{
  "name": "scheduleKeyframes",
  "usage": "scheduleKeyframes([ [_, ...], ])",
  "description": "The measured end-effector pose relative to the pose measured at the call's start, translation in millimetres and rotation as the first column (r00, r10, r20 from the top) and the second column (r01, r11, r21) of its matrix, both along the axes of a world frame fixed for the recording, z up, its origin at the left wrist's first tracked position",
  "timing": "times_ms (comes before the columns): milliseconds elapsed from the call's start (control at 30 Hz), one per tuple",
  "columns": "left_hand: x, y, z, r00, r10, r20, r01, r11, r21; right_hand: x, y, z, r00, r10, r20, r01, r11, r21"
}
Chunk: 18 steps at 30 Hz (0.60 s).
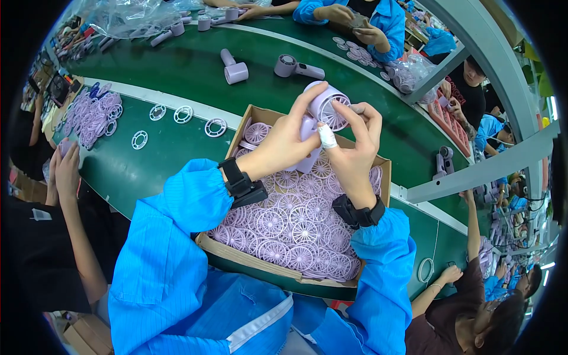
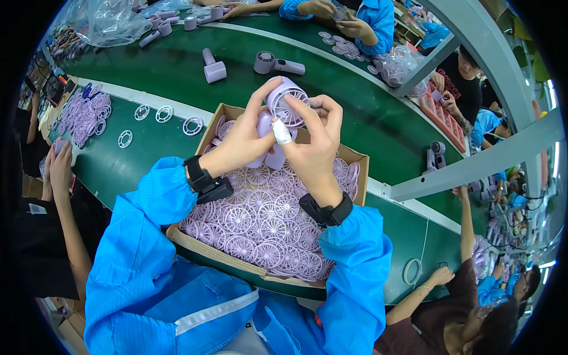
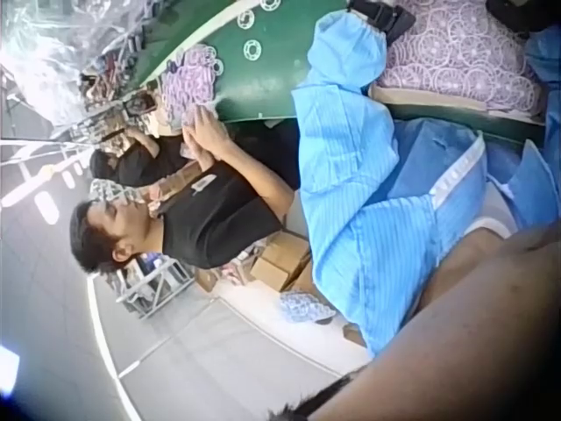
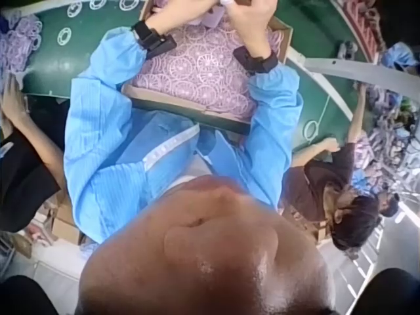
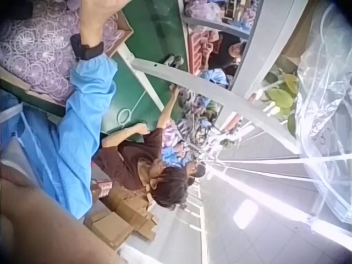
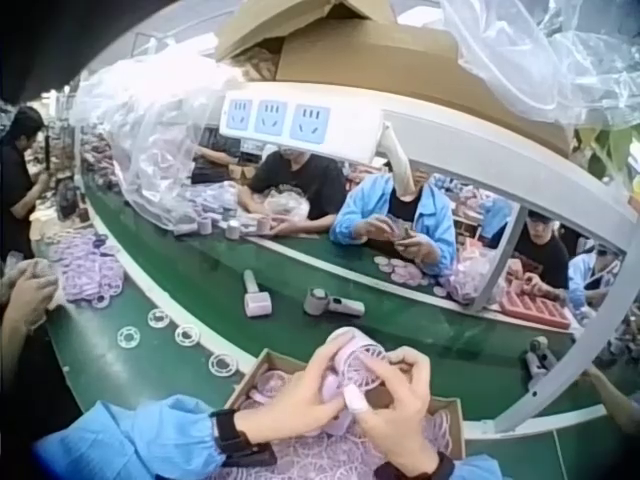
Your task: The person assembles handheld fans by picking up a fan body and a fan cover from a box and pressing them together. The person then sets the assembled fan on the table and repeats the process.
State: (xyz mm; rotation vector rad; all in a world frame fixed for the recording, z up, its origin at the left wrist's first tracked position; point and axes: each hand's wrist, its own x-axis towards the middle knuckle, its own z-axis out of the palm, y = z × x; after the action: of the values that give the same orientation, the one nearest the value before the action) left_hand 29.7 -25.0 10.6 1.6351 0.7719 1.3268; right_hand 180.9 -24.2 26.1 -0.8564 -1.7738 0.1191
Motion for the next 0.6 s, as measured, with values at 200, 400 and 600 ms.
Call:
scheduleKeyframes([
  [200, 2.6, -4.3, -0.8, 0.998, 0.001, -0.064, -0.001, 1.0, 0.01, 1.6, 0.5, 0.8, 0.999, -0.018, 0.026, 0.015, 0.996, 0.085],
  [400, 5.2, -8.0, -1.2, 0.999, -0.01, -0.043, 0.01, 1.0, -0.002, 4.6, 1.3, -0.4, 0.997, -0.033, 0.065, 0.024, 0.992, 0.127],
  [600, 5.7, -7.9, -3.0, 0.998, 0.025, -0.05, -0.022, 0.998, 0.057, 0.4, -1.5, 0.0, 0.996, -0.07, 0.054, 0.063, 0.992, 0.108],
])
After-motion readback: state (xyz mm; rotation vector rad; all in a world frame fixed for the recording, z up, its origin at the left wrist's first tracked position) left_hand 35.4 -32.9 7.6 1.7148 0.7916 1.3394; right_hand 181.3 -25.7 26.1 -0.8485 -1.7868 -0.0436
